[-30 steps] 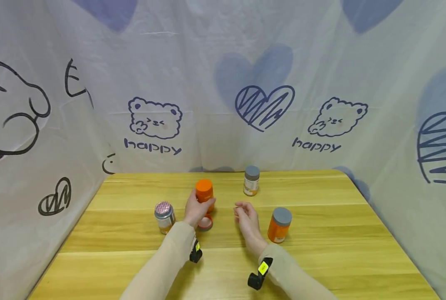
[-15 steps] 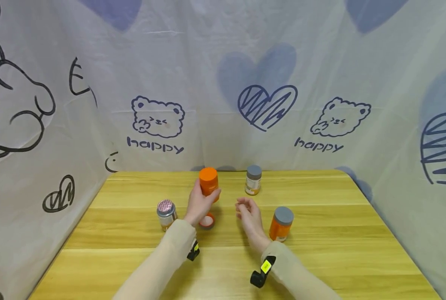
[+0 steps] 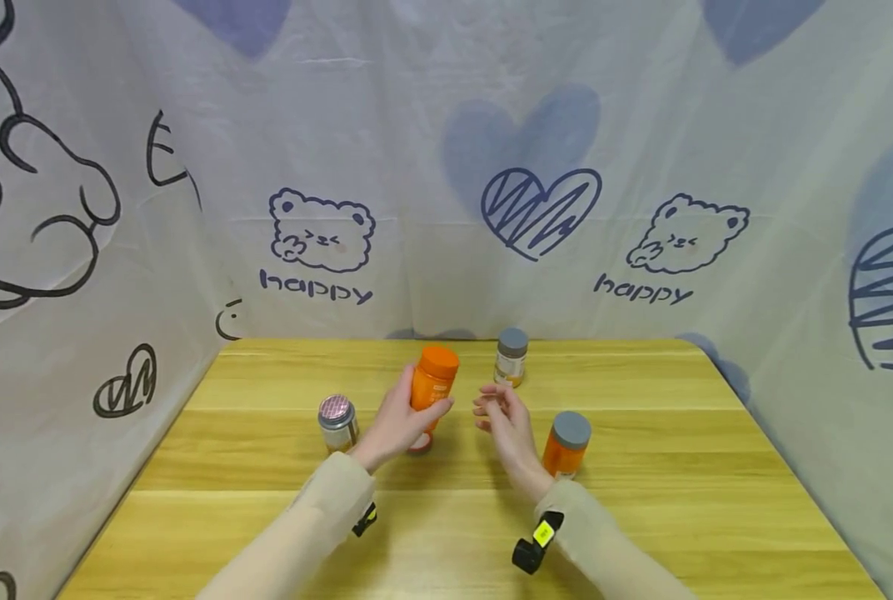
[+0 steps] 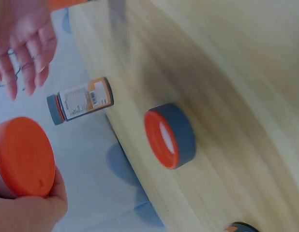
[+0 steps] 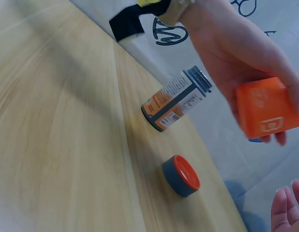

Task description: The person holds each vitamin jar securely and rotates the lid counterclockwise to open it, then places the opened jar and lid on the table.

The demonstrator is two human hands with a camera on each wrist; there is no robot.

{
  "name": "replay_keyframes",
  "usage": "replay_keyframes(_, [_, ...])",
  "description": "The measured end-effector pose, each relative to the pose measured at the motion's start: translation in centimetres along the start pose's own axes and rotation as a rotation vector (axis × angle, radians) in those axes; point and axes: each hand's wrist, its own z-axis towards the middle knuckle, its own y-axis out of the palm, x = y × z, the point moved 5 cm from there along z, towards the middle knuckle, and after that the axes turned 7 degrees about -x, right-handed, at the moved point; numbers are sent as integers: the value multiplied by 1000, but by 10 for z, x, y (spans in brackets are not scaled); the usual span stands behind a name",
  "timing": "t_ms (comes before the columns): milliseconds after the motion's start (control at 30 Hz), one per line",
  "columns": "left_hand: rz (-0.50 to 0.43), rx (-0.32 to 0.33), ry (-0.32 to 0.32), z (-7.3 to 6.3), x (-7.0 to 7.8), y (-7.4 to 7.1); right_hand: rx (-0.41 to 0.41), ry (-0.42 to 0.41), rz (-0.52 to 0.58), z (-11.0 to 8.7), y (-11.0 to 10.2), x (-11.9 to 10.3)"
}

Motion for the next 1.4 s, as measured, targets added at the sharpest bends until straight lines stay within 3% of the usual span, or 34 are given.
replay_keyframes(333, [117, -247, 47, -31, -12, 20, -58, -66, -114, -5, -4, -8])
replay_keyframes(567, [228, -357, 81, -48, -17, 30, -147, -109, -398, -12, 1, -11])
replay_keyframes(900, [329, -359, 90, -58, -29, 39, -232, -81, -778, -19, 16, -6])
replay_keyframes(1167, [345, -334, 92, -63, -31, 41, -271, -55, -908, -23, 25, 1])
replay_keyframes(1400, [348, -318, 87, -66, -34, 43, -276, -48, -944, -25, 30, 6])
